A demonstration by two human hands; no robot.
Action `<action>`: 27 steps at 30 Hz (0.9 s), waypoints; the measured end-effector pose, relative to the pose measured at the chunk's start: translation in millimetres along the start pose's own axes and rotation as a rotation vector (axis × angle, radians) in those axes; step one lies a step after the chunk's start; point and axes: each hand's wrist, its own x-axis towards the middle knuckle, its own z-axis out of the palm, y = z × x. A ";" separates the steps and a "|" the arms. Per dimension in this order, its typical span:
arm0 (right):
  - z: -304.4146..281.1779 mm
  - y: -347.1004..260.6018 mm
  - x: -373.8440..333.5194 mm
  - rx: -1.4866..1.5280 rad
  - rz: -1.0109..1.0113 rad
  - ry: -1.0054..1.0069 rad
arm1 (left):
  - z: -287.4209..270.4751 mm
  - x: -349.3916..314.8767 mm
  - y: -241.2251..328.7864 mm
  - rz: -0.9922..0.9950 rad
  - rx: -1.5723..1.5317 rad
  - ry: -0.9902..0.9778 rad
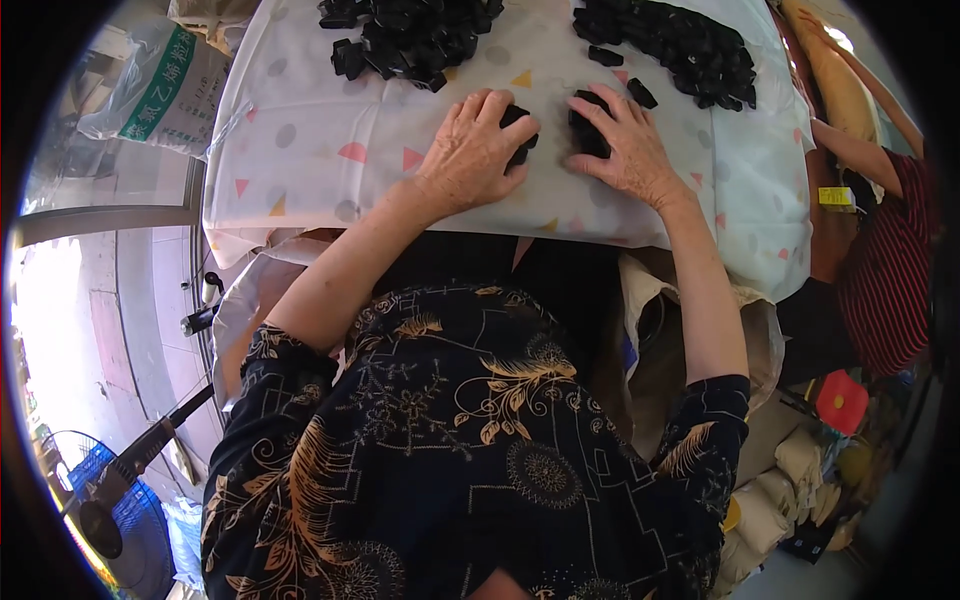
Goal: Arranging small black plastic components in organized rows on a table.
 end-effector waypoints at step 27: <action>106.5 -289.3 45.4 1.300 -0.043 -0.502 | -140.9 -247.9 13.3 -1.234 -1.106 0.417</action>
